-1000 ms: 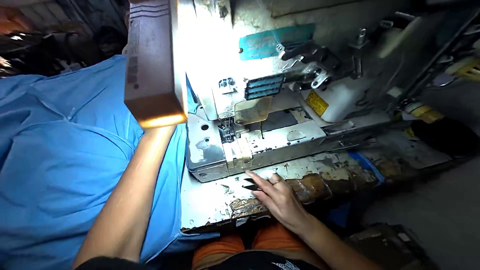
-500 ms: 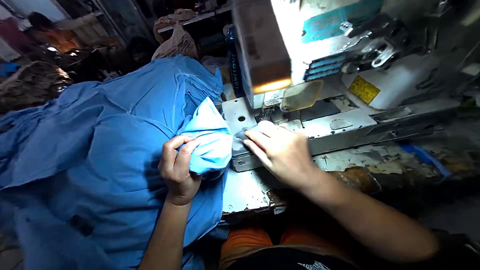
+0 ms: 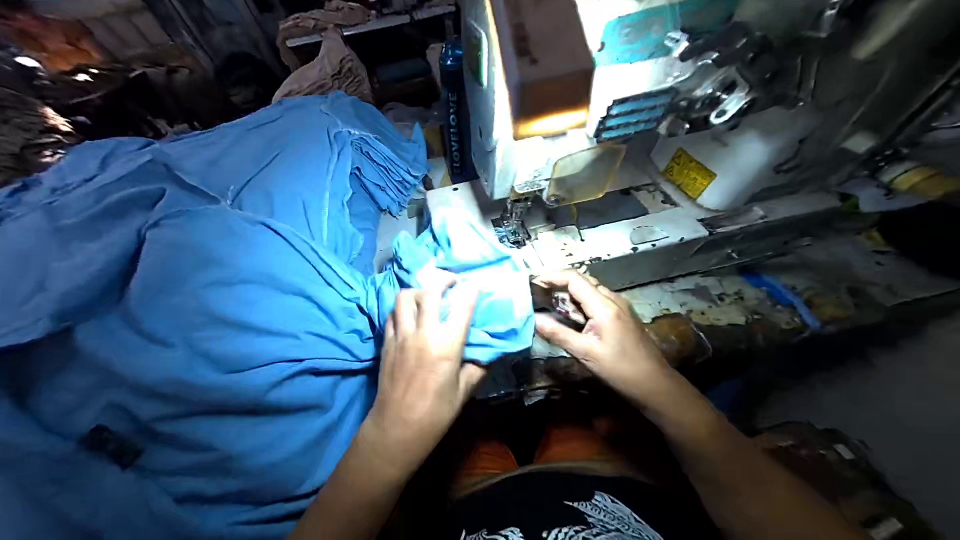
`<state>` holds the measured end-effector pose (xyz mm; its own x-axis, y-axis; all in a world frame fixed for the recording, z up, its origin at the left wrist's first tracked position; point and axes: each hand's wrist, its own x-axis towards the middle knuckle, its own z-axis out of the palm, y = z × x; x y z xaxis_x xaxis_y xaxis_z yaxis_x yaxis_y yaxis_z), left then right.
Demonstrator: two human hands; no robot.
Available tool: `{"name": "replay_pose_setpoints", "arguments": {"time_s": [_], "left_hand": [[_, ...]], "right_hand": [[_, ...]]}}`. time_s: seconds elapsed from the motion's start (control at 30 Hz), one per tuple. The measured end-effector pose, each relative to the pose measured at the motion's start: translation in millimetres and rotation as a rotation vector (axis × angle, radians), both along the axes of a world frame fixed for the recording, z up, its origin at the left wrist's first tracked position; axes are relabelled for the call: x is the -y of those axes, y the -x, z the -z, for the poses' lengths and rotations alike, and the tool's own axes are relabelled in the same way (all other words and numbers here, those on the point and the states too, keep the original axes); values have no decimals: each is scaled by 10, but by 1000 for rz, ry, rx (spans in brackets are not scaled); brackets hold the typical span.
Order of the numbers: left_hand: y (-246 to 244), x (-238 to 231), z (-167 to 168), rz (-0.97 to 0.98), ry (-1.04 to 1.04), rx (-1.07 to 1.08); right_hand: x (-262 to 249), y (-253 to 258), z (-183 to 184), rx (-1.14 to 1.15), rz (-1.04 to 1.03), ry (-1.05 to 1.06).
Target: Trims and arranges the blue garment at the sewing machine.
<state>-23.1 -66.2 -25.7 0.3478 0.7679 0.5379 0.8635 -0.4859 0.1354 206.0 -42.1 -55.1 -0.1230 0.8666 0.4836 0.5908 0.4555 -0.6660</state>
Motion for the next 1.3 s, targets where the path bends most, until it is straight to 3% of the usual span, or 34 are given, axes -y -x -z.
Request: {"name": "replay_pose_setpoints", "arguments": {"time_s": [0.07,0.2,0.33,0.4,0.47,0.53,0.6,0.7,0.8,0.93,1.07,1.17,1.3], "left_hand": [[-83,59,-45,14,97,-111],[-42,-330,-431,-49,-5,81],[-51,-859,-318,-32,179,240],[56,-674,-271,13,105,357],[183,-213,-265,2,61,473],[229,266,-191,-99,15,461],[198,618,-73,-209,-3,319],[87,833,-98,-150,-28,333],[-110,706,-157,83,35,501],[-93,300,151,125,331,682],[10,262,135,217,642,963],[28,240,133,194,674,1013],[-12,215,165,178,630,1052]], "right_hand": [[63,-35,172,-271,-73,228],[31,243,379,-589,-166,336],[60,459,339,-1097,-287,525],[92,356,221,-1371,-433,692],[92,266,169,-1493,-497,751],[93,319,162,-1455,-485,705],[126,434,205,-1364,-484,649],[143,547,277,-1245,-511,570],[159,566,248,-1221,-532,475],[183,495,216,-1173,-504,427],[170,479,292,-1152,-436,501],[138,485,307,-1029,-417,473],[224,317,311,-718,-221,127]]}}
